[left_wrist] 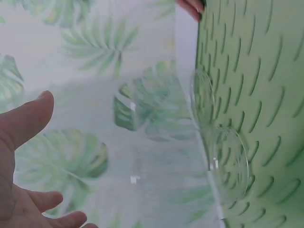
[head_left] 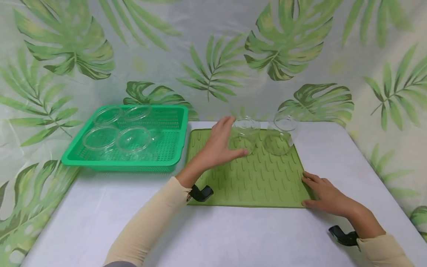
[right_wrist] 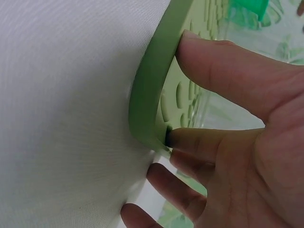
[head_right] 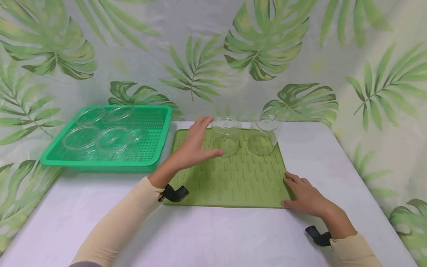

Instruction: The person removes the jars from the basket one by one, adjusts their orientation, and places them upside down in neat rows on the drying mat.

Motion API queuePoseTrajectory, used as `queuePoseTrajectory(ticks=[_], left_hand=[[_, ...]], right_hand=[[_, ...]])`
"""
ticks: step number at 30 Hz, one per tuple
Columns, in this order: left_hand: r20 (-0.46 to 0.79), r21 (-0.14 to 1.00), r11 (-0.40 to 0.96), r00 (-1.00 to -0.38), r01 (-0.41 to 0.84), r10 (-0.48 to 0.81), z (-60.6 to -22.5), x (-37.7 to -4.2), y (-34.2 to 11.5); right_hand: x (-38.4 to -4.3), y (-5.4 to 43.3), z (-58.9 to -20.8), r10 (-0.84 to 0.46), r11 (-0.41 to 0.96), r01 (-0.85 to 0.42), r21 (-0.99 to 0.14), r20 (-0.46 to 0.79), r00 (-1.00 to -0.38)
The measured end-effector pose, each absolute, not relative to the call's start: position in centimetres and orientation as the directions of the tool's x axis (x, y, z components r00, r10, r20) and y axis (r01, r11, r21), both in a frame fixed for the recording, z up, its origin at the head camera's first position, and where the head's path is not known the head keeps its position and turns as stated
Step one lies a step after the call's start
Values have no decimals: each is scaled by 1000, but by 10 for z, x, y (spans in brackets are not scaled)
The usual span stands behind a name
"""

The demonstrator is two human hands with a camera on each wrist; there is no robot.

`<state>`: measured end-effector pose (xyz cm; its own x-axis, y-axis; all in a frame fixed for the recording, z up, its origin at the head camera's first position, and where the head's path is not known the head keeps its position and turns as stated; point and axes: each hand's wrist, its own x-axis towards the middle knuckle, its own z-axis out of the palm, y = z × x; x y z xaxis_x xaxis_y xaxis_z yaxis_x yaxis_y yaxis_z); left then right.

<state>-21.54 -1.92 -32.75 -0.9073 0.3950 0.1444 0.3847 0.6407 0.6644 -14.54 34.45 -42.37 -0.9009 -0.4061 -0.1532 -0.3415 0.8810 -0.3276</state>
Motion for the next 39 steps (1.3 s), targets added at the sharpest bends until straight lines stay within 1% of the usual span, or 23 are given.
queuePoseTrajectory(ticks=[4, 9, 12, 15, 20, 22, 24, 26, 29, 32, 35, 39], left_hand=[[187, 640, 627, -882, 444, 433, -318, -187, -41], [273, 585, 624, -850, 518, 450, -314, -164, -78], [353, 534, 629, -825, 564, 441, -315, -159, -104], [423, 461, 670, -808, 582, 411, -316, -157, -135], [495, 341, 760, -793, 553, 355, -315, -161, -185], [502, 305, 784, -791, 541, 350, -312, -163, -203], [480, 270, 810, -802, 521, 356, -308, -166, -219], [430, 245, 835, -827, 492, 361, -305, -168, -234], [318, 224, 877, -882, 425, 347, -303, -173, -253], [204, 227, 903, -925, 365, 322, -302, -183, -269], [95, 221, 921, -947, 321, 307, -302, -195, -280], [-33, 196, 940, -956, 279, 290, -303, -206, -287]], right_hand=[[-146, 345, -424, -409, 880, -343, -328, -156, -899], [-147, 345, -425, -409, 878, -339, -337, -164, -898], [-146, 347, -426, -408, 878, -339, -339, -159, -899], [-145, 347, -426, -411, 875, -341, -344, -154, -899], [-144, 346, -425, -412, 875, -344, -340, -152, -898], [-144, 346, -424, -413, 876, -348, -333, -148, -898], [-144, 346, -423, -414, 876, -350, -331, -143, -899], [-145, 346, -423, -416, 875, -354, -329, -139, -899], [-145, 346, -423, -414, 876, -353, -329, -136, -900], [-145, 347, -423, -415, 875, -354, -329, -134, -900], [-145, 347, -424, -416, 874, -354, -333, -134, -900], [-144, 348, -425, -417, 871, -354, -342, -133, -899]])
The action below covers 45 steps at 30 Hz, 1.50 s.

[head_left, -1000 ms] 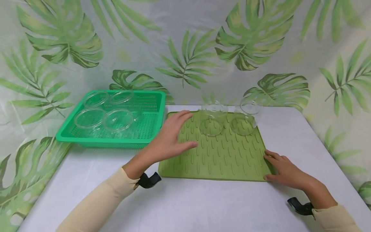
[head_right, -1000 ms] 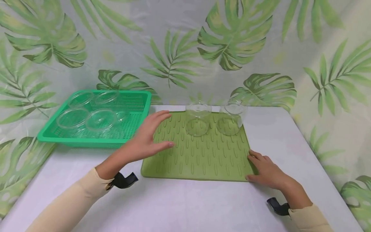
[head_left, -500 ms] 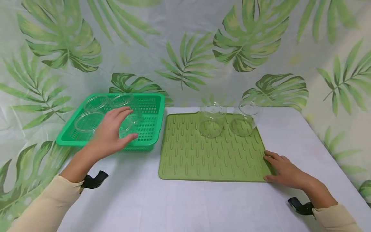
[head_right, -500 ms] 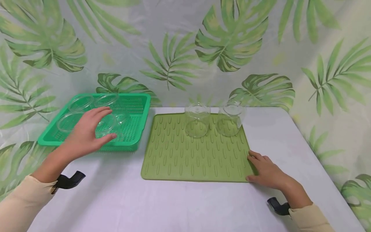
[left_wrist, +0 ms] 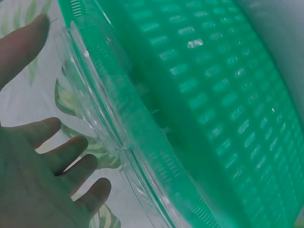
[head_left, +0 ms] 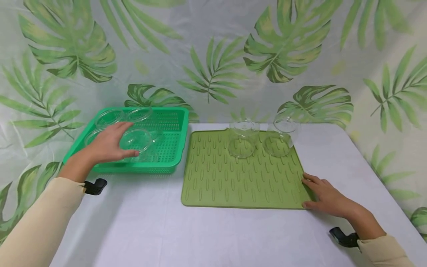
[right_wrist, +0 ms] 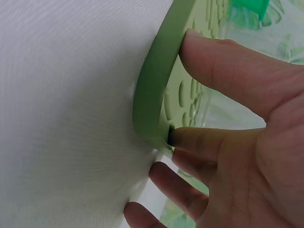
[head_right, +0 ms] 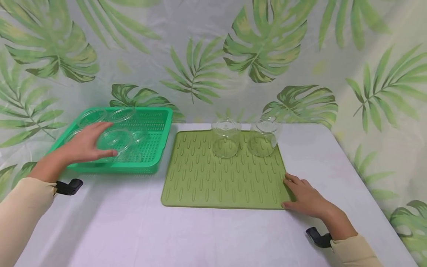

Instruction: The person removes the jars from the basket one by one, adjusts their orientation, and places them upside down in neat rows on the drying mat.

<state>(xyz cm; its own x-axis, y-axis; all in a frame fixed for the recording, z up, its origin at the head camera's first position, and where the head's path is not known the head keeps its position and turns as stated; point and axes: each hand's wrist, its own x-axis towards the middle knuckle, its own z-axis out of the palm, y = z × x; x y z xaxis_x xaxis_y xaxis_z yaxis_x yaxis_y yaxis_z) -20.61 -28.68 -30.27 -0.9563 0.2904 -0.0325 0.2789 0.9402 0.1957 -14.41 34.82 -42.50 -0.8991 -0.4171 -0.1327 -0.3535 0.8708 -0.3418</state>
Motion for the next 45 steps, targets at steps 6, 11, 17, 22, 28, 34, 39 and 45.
queuePoseTrajectory(ticks=[6, 11, 17, 22, 28, 34, 39, 45], left_hand=[[-176, 142, 966, -955, 214, 238, -306, -215, -286], [-256, 119, 981, -950, 153, 179, -309, -217, -285], [-240, 101, 981, -953, 163, 183, -313, -218, -289], [-220, 118, 979, -957, 166, 189, -313, -219, -290], [-216, 125, 978, -958, 167, 191, -313, -217, -289], [-184, 128, 976, -963, 176, 197, -314, -215, -291], [-116, 186, 965, -971, 183, 207, -316, -215, -295], [-63, 304, 934, -974, 187, 216, -312, -211, -297]], right_hand=[[-143, 348, -425, -421, 869, -359, -340, -126, -898], [-144, 347, -424, -418, 872, -354, -339, -137, -898], [-143, 348, -422, -423, 870, -361, -336, -131, -897], [-142, 348, -422, -424, 867, -365, -340, -119, -898], [-142, 349, -422, -433, 861, -371, -348, -119, -894], [-143, 348, -423, -435, 858, -368, -358, -125, -892], [-142, 349, -424, -431, 860, -364, -356, -128, -893], [-141, 348, -424, -434, 860, -371, -349, -119, -893]])
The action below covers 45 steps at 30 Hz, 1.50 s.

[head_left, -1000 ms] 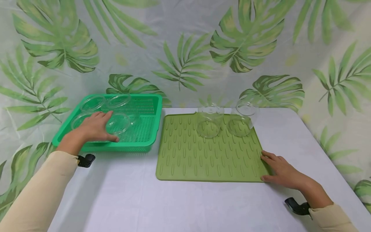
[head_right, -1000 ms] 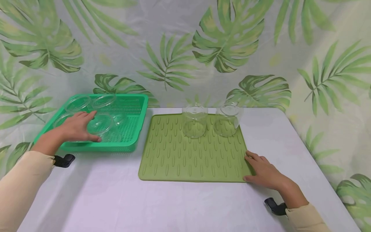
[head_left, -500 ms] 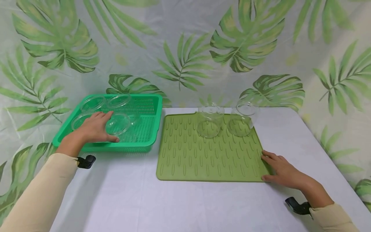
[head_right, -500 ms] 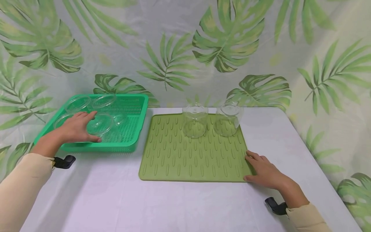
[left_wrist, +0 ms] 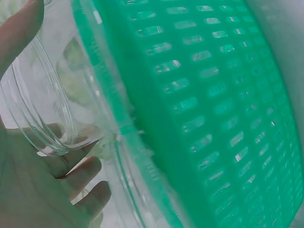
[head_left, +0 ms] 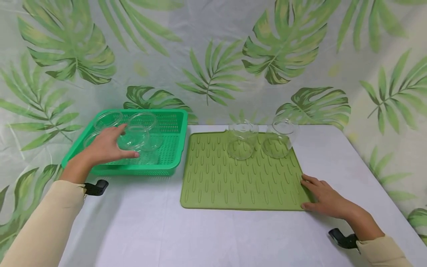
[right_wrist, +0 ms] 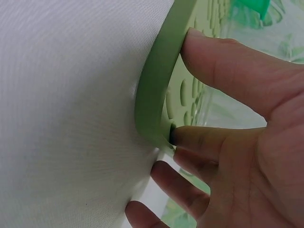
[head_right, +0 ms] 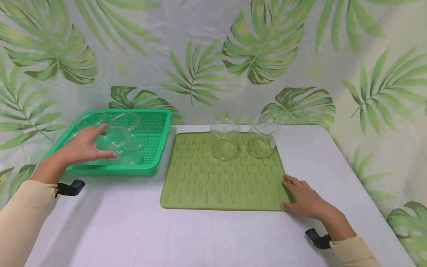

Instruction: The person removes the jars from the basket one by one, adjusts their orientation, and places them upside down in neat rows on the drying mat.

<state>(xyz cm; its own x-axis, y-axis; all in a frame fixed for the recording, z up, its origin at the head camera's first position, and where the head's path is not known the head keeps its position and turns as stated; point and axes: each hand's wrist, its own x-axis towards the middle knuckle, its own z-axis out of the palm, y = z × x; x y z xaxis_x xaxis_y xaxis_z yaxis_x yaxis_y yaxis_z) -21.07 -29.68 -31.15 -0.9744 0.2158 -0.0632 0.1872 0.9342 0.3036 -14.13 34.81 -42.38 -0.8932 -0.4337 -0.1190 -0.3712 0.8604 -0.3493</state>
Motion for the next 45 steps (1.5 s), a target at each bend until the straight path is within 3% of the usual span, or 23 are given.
queuePoseTrajectory(ticks=[7, 14, 23, 30, 41, 45], left_hand=[[-34, 496, 861, -988, 112, 148, -296, -200, -293], [119, 700, 694, -986, 167, 117, -280, -185, -286], [166, 717, 665, -978, 209, 129, -266, -178, -273], [268, 748, 587, -950, 309, 158, -265, -173, -259], [437, 776, 504, -899, 380, 5, -274, -170, -237], [478, 818, 365, -878, 444, -4, -276, -168, -228]], right_hand=[[-140, 349, -424, -435, 863, -377, -336, -116, -893], [-139, 349, -424, -438, 860, -379, -341, -114, -892], [-139, 349, -424, -433, 864, -376, -334, -114, -894], [-139, 349, -424, -434, 861, -376, -343, -110, -894], [-141, 348, -425, -425, 866, -368, -338, -111, -898], [-141, 348, -425, -419, 869, -361, -338, -115, -901]])
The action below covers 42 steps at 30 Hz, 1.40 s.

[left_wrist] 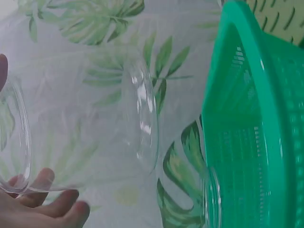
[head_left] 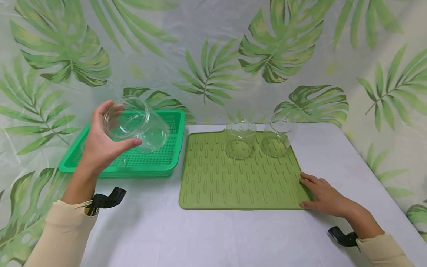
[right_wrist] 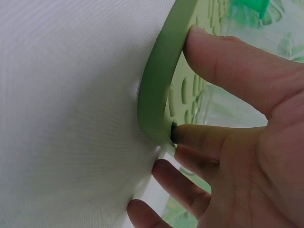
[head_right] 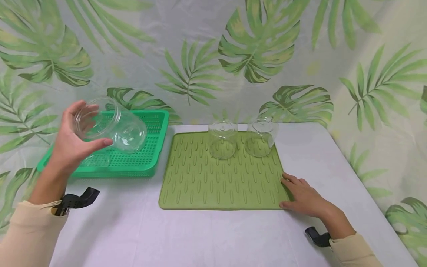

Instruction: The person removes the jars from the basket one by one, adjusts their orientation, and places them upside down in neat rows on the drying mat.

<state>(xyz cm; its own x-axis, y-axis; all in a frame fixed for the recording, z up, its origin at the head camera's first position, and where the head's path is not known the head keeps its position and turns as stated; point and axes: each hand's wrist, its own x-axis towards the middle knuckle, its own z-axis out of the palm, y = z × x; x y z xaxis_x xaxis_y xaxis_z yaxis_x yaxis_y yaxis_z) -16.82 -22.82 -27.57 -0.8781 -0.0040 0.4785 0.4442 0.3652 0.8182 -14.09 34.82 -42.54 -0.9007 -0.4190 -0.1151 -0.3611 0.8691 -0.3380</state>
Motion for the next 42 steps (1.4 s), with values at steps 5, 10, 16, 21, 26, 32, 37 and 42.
queuePoseTrajectory(ticks=[5, 10, 16, 21, 26, 32, 37, 42], left_hand=[[503, 838, 250, -864, 484, -14, -278, -162, -215], [551, 762, 400, -835, 509, 14, -280, -156, -205], [506, 715, 520, -859, 468, 78, -283, -153, -197], [508, 682, 555, -855, 475, 108, -290, -150, -188], [509, 670, 570, -853, 476, 114, -295, -144, -176], [469, 621, 638, -868, 454, 162, -294, -138, -169], [442, 608, 659, -878, 442, 181, -298, -137, -167], [410, 613, 672, -894, 416, 181, -303, -137, -163]], right_hand=[[-141, 348, -424, -417, 869, -354, -345, -127, -900], [-141, 348, -423, -420, 864, -353, -358, -130, -898], [-141, 349, -424, -415, 866, -344, -363, -135, -900], [-142, 349, -424, -405, 868, -330, -372, -144, -903], [-142, 349, -425, -408, 867, -336, -369, -137, -902], [-141, 348, -424, -411, 866, -340, -367, -136, -901], [-141, 348, -423, -418, 865, -350, -360, -128, -899], [-140, 347, -423, -415, 868, -349, -352, -129, -901]])
